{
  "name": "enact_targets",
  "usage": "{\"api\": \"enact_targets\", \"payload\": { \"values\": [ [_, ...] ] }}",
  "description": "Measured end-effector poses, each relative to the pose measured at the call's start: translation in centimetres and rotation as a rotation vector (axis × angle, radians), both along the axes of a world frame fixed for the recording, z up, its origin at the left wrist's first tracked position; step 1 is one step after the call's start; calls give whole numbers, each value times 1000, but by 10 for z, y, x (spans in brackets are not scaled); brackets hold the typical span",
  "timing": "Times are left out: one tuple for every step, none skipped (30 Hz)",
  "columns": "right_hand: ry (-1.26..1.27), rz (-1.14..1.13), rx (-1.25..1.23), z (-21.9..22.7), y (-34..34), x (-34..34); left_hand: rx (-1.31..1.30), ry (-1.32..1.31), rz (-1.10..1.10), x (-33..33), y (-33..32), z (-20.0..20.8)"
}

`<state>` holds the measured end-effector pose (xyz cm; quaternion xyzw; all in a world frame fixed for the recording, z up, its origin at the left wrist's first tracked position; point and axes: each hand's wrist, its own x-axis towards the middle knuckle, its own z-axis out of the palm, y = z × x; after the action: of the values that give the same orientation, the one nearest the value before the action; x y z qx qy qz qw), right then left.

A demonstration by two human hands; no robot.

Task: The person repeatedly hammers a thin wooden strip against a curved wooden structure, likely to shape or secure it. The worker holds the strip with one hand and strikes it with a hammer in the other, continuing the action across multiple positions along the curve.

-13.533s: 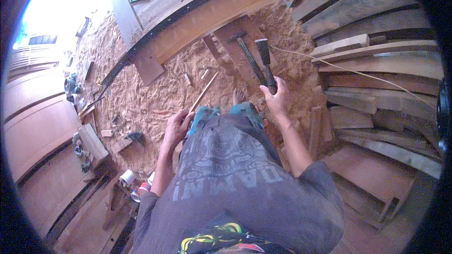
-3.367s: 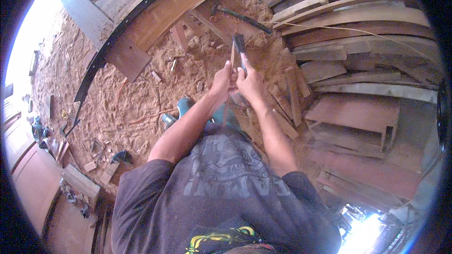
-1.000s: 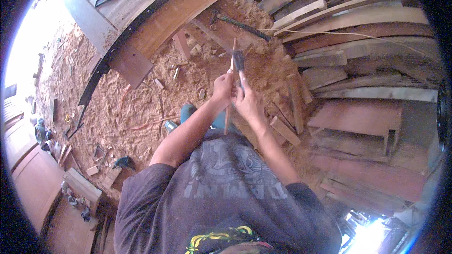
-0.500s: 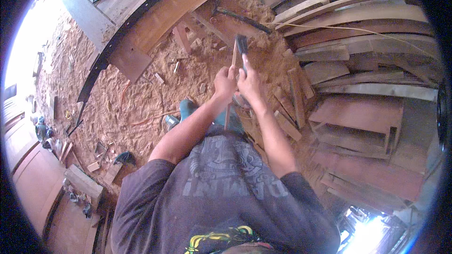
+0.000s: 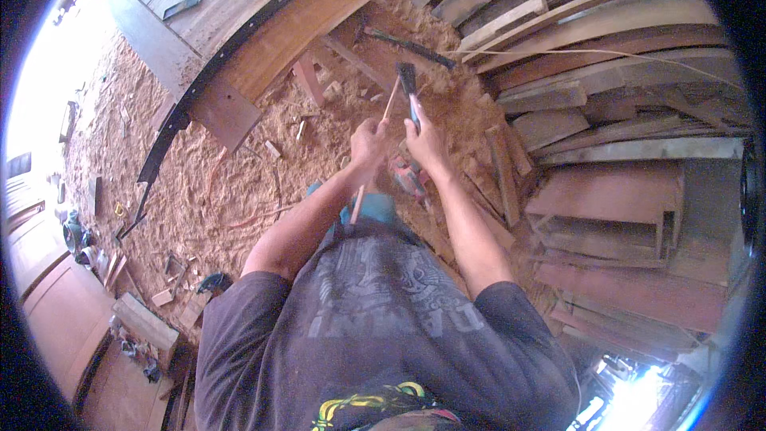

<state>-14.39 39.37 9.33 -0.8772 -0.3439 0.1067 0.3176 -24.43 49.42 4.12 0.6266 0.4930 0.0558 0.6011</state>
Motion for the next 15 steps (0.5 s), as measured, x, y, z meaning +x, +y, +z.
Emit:
{"api": "enact_targets", "payload": {
  "values": [
    [-45, 18, 96, -17, -12, 4, -58, -73, 0, -1, 10, -8],
    [-76, 54, 190, -28, -17, 5, -117, -135, 17, -8, 18, -25],
    [-65, 25, 189, -29, -20, 5, -178, -192, 32, -15, 26, -38],
    [-54, -14, 184, -30, -26, 5, -154, -291, 15, -21, 33, -35],
    [-40, -51, 181, -30, -30, 4, -220, -343, 12, -30, 40, -20],
    [10, -82, 120, -29, -32, 7, -285, -395, 11, -39, 46, -3],
    [24, -67, 134, -35, -33, 13, -346, -452, -1, -46, 54, 19],
    [39, -48, 147, -46, -33, 23, -413, -458, -18, -52, 58, 34],
    [53, -29, 159, -56, -34, 34, -426, -447, -34, -59, 63, 43],
    [92, -18, 54, -50, -26, 41, -434, -431, -28, -72, 68, 47],
    [65, 21, 100, -57, -27, 56, -449, -416, -41, -79, 72, 50],
    [38, 59, 147, -64, -26, 73, -362, -365, -81, -84, 75, 39],
    [11, 88, 195, -73, -25, 84, -345, -354, -106, -86, 80, 47],
    [98, 98, -43, -21, -2, 68, -329, -322, -61, -107, 75, 59],
    [-10, 142, -1, -22, 0, 78, -315, -315, -82, -108, 74, 73]
  ]
}}
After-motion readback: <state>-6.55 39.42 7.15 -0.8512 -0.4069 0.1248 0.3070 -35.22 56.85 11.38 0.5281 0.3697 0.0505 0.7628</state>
